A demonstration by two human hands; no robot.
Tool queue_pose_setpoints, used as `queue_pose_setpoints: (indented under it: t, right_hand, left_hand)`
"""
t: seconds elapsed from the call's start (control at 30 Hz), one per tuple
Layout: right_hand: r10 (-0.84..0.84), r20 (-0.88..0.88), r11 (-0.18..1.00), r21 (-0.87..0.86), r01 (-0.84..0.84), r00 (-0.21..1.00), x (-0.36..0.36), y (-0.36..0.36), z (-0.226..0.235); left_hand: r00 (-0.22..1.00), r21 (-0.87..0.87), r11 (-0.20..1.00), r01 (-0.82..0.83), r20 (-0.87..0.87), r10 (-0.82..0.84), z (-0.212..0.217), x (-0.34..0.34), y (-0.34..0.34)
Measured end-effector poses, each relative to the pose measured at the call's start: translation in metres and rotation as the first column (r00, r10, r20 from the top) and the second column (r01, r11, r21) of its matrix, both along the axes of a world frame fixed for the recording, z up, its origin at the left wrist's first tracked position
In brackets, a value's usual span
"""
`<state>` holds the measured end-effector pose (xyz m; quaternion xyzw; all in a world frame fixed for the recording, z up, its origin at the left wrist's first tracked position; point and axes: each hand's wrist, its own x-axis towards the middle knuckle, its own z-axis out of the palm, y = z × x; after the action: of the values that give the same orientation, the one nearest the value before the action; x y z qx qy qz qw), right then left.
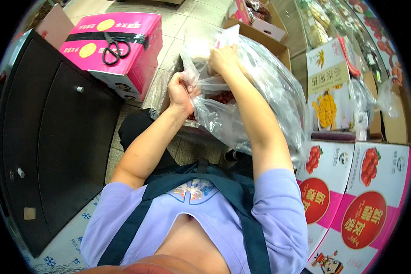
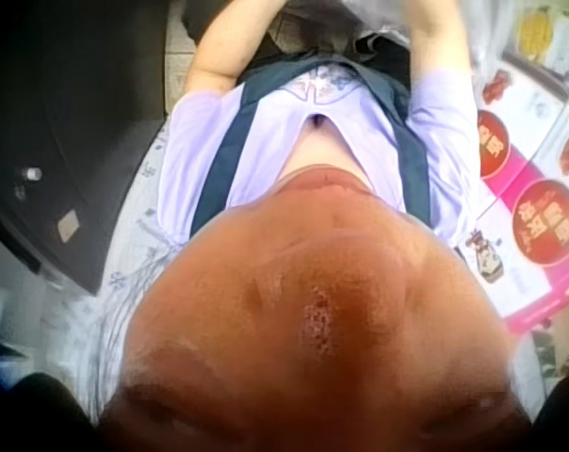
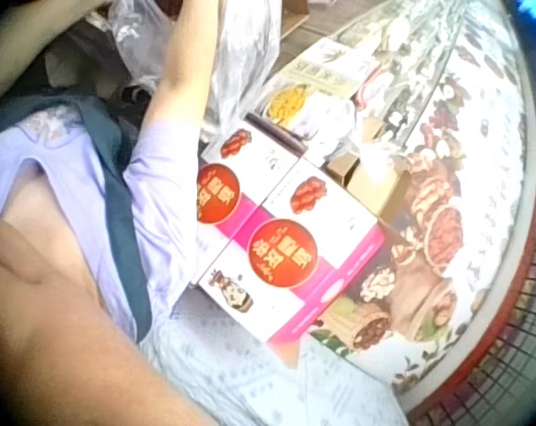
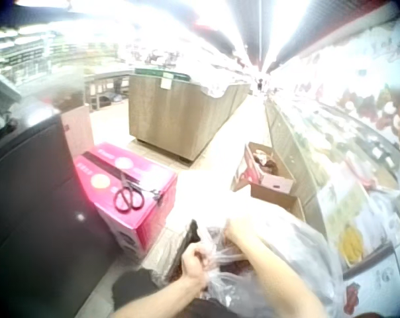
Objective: The person scoops red dates from a large cardboard box into a plastic bag using a wooden scoop. They then tie the bag closed and place it into a pink retail box. The person repeats this process with another box of dates.
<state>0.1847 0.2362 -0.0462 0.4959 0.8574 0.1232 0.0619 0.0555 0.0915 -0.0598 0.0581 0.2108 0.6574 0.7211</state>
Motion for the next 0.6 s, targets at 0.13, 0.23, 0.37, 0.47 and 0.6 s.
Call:
queue_pose_setpoints:
  t: [0.13, 0.23, 0.37, 0.47, 0.6]
  right_hand:
    - [-0.066, -0.289, 0.998, -0.041, 0.057, 0.955, 0.009, -0.033, 0.052]
    - [-0.034, -0.532, 0.999, -0.030, 0.021, 0.846, 0.036, -0.030, 0.108]
    - [0.087, -0.932, 0.996, 0.085, -0.023, 0.353, 0.055, -0.009, 0.201]
    - [0.604, -0.773, 0.797, 0.594, -0.111, 0.197, 0.017, -0.029, 0.255]
    - [0.753, -0.519, 0.656, 0.639, -0.401, 0.405, -0.085, -0.016, 0.196]
  left_hand:
    - [0.973, -0.300, 0.927, -0.224, -0.024, 0.228, -0.002, -0.008, 0.011]
    - [0.975, -0.327, 0.919, -0.222, -0.054, 0.216, -0.004, -0.007, 0.012]
    - [0.969, -0.305, 0.921, -0.244, -0.098, 0.225, 0.000, -0.008, 0.006]
    - [0.985, -0.270, 0.947, -0.173, -0.066, 0.161, 0.001, 0.014, 0.007]
    - [0.976, -0.214, 0.959, -0.187, -0.147, 0.158, -0.004, 0.012, 0.005]
